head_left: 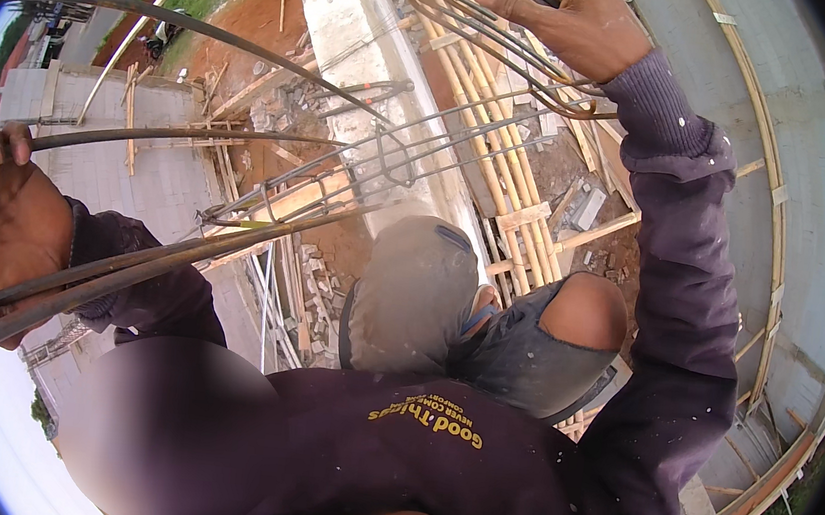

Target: The person lifts and positions a rectangular metal rebar cage onto a vertical rebar column at a construction site. They then use a wire-tying tool to secure the cage to the column by twisting binding wires around the intersections.

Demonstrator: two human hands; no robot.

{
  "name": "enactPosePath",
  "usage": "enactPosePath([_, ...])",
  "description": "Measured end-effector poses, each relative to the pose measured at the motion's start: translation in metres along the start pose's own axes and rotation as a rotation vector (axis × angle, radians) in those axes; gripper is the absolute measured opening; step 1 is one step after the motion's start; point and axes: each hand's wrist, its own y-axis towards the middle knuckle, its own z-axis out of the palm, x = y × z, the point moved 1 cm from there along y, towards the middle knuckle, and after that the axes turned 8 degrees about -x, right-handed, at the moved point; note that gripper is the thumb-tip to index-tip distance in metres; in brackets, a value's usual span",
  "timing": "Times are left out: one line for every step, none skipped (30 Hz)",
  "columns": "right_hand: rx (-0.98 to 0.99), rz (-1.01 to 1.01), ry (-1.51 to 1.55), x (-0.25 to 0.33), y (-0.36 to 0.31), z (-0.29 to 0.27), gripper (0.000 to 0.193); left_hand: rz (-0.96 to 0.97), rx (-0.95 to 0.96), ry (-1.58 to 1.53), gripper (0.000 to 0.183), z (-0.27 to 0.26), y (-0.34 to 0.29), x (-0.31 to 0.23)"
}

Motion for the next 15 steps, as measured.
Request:
enactPosePath([0.036, -0.055, 0.095, 0.006, 0.008, -0.003, 0.039, -0.002, 0.023, 0.025, 0.084, 0.004, -0.002, 0.000])
enactPosePath([0.029, -0.083, 0.084, 0.011, 0.017, -0.003, 0.039, 0.003, 0.049, 0.046, 0.084, 0.008, -0.004, 0.001])
enactPosePath([0.026, -0.111, 0.077, 0.016, 0.023, -0.001, 0.038, -0.001, 0.038, 0.024, 0.085, 0.012, -0.005, 0.002])
enactPosePath([0.023, -0.140, 0.071, 0.019, 0.028, 0.002, 0.038, 0.005, 0.032, 0.005, 0.086, 0.016, -0.006, 0.003])
enactPosePath([0.010, -0.168, -0.008, 0.020, 0.030, 0.005, 0.037, 0.011, 0.073, -0.010, 0.092, 0.020, -0.008, 0.004])
enactPosePath([-0.022, -0.130, 0.011, 0.021, 0.029, 0.010, 0.038, 0.009, 0.113, -0.041, 0.092, 0.022, -0.008, 0.006])
enactPosePath([-0.051, -0.102, 0.028, 0.022, 0.027, 0.017, 0.040, 0.020, 0.200, -0.086, 0.093, 0.024, -0.009, 0.007])
enactPosePath([-0.078, -0.071, 0.047, 0.023, 0.023, 0.025, 0.041, 0.000, 0.194, -0.103, 0.093, 0.023, -0.009, 0.008])
enactPosePath([-0.177, -0.178, -0.056, 0.026, 0.019, 0.033, 0.036, 0.000, 0.178, -0.109, 0.092, 0.021, -0.009, 0.009])
enactPosePath([-0.202, -0.106, -0.050, 0.027, 0.013, 0.042, 0.041, -0.011, 0.137, -0.089, 0.087, 0.019, -0.008, 0.008])
enactPosePath([-0.229, -0.032, -0.039, 0.030, 0.004, 0.051, 0.047, -0.008, 0.056, -0.013, 0.081, 0.016, -0.007, 0.007])
enactPosePath([-0.250, 0.041, -0.025, 0.032, -0.005, 0.058, 0.053, -0.055, 0.075, -0.064, 0.075, 0.015, -0.005, 0.006])
enactPosePath([-0.218, 0.142, 0.049, 0.033, -0.015, 0.063, 0.052, -0.093, 0.130, -0.121, 0.075, 0.016, -0.003, 0.005])
enactPosePath([-0.240, 0.131, 0.071, 0.036, -0.024, 0.067, 0.049, -0.075, 0.204, -0.114, 0.074, 0.018, -0.002, 0.005])
enactPosePath([-0.246, 0.139, 0.089, 0.038, -0.034, 0.070, 0.047, -0.056, 0.279, -0.107, 0.072, 0.022, 0.000, 0.005])
